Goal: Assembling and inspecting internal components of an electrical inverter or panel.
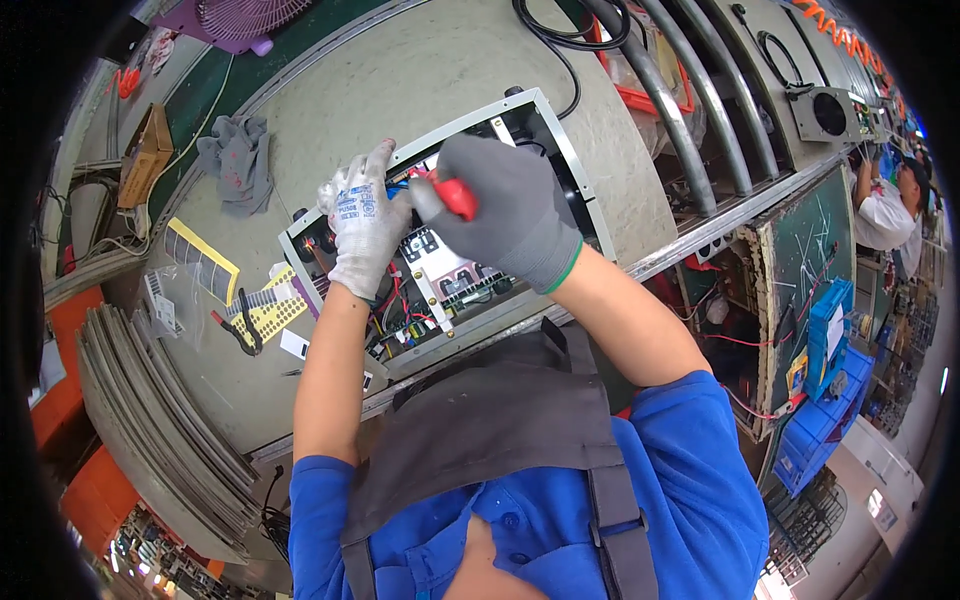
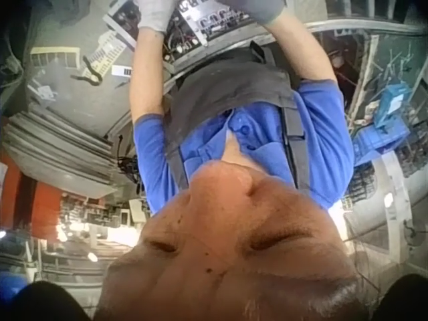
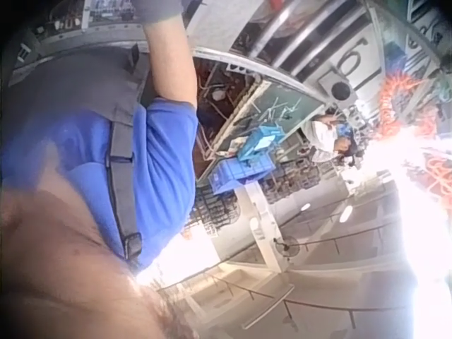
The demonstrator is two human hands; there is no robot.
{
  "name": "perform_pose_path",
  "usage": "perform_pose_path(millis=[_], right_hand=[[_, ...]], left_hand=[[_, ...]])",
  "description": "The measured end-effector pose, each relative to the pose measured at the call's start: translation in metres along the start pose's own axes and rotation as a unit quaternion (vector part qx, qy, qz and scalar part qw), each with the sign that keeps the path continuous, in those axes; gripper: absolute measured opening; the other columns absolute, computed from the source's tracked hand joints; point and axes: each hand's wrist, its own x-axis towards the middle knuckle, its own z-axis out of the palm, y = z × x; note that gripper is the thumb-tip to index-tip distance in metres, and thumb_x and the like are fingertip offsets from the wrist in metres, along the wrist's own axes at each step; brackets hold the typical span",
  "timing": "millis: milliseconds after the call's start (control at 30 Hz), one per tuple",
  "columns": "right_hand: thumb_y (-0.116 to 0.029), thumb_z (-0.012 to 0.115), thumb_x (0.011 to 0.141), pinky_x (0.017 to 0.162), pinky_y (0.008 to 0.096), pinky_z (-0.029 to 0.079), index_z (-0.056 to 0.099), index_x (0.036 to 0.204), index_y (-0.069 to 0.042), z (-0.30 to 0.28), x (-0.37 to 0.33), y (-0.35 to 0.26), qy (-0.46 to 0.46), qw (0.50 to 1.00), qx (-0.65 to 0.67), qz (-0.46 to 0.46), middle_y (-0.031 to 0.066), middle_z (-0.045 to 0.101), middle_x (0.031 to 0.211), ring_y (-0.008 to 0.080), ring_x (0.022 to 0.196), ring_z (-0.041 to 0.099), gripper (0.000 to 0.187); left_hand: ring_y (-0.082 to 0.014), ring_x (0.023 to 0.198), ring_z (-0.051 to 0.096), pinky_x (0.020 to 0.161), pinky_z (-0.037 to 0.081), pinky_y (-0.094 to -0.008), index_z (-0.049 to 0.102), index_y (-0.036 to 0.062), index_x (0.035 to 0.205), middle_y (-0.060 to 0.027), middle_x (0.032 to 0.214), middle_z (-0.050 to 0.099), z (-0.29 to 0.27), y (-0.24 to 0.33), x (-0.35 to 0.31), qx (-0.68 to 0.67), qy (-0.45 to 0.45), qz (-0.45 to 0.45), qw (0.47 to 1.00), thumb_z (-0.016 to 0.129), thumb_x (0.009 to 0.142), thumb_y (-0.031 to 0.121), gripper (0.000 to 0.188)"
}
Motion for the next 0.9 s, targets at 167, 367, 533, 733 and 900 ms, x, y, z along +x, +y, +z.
perform_pose_path(millis=[167,367,533,733,900], right_hand=[[-0.023,0.071,0.078,0.06,0.0401,0.05,0.057,0.087,-0.01,0.012,-0.003,-0.023,-0.064,0.992,-0.084,-0.071,0.0063,0.062,0.075,0.0266,0.071,0.065,0.021],[-0.03,0.077,0.081,0.061,0.0307,0.045,0.055,0.082,-0.005,-0.029,-0.008,0.023,0.034,0.978,0.121,0.168,0.0046,0.052,0.07,0.015,0.064,0.053,0.033],[-0.017,0.075,0.084,0.061,0.0238,0.041,0.053,0.079,-0.004,-0.044,-0.023,0.036,0.126,0.951,0.182,0.218,-0.0006,0.05,0.072,0.0058,0.069,0.046,0.026],[-0.016,0.076,0.084,0.059,0.0241,0.042,0.054,0.079,-0.002,-0.031,-0.014,0.031,0.087,0.953,0.19,0.219,0.0016,0.052,0.069,0.0061,0.065,0.047,0.026],[-0.016,0.077,0.083,0.055,0.0277,0.045,0.055,0.077,-0.002,-0.028,-0.016,0.037,0.083,0.98,0.112,0.144,0.0065,0.054,0.063,0.0095,0.058,0.05,0.027]], left_hand=[[-0.0337,0.117,0.053,0.104,0.032,-0.0532,0.053,0.014,0.139,-0.013,0.121,0.061,-0.002,-0.002,-0.003,0.037,-0.026,0.044,0.998,0.078,0.075,0.034,0.072],[-0.0343,0.126,0.048,0.112,0.025,-0.0516,0.046,0.0118,0.145,-0.0144,0.13,0.056,-0.021,-0.006,-0.005,-0.038,-0.047,0.061,0.996,0.08,0.07,0.038,0.087],[-0.0332,0.14,0.037,0.119,0.007,-0.0562,0.045,0.0113,0.146,-0.0152,0.142,0.05,-0.011,0.013,-0.006,0.002,-0.016,0.019,1.0,0.078,0.071,0.057,0.094],[-0.0336,0.144,0.032,0.119,0.004,-0.0583,0.047,0.0118,0.145,-0.0149,0.146,0.047,-0.005,0.018,-0.002,0.018,-0.01,0.011,1.0,0.078,0.071,0.059,0.093],[-0.0357,0.141,0.035,0.118,0.002,-0.0601,0.049,0.0112,0.142,-0.0141,0.142,0.049,-0.001,0.016,-0.003,0.014,0.017,0.028,0.999,0.081,0.068,0.055,0.091]])
